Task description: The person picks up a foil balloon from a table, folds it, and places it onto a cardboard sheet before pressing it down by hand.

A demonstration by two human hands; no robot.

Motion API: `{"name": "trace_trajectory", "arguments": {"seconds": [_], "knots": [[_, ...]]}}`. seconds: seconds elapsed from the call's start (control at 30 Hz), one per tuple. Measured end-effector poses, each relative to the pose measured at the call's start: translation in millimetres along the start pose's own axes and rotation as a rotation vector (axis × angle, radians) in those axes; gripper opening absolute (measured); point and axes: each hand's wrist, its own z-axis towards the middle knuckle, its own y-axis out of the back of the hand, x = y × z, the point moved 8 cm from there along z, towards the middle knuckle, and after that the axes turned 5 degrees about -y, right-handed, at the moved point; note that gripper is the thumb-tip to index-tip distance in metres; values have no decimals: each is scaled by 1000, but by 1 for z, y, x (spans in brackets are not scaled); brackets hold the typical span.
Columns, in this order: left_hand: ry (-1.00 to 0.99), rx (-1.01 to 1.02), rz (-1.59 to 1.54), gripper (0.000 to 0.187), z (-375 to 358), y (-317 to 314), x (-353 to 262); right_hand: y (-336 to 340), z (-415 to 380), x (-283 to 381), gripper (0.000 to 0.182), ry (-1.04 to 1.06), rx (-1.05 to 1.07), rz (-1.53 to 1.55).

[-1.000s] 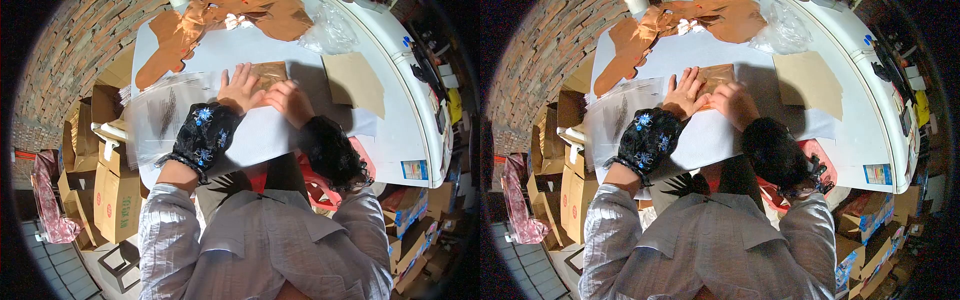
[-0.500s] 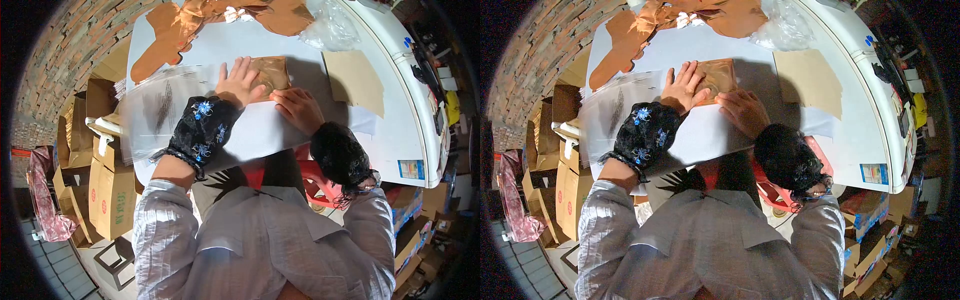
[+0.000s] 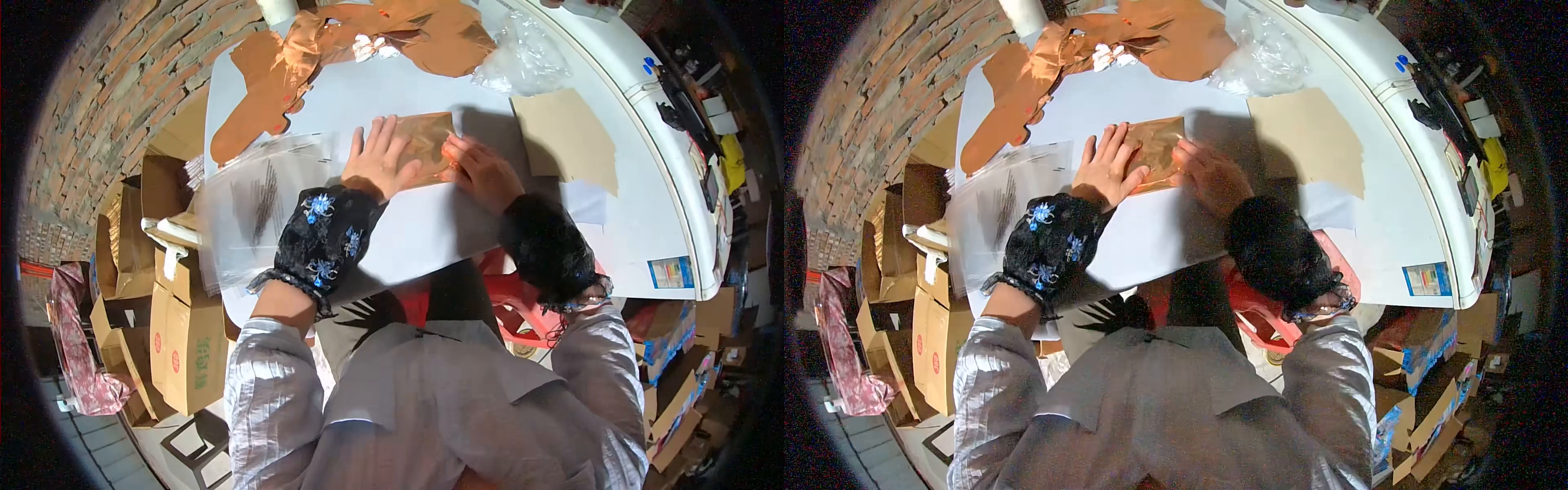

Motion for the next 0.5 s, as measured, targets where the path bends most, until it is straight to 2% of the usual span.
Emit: {"name": "trace_trajectory", "arguments": {"seconds": [0.27, 0.4, 0.5], "knots": [[-56, -62, -93, 52, 3, 12, -7, 1, 2, -12, 39, -57, -6, 145], [-7, -4, -102, 52, 6, 16, -10, -2, 7, -20, 34, -175, -21, 262], [77, -4, -47, 50, 6, 20, -18, -10, 9, -23, 31, -235, 6, 212]]}}
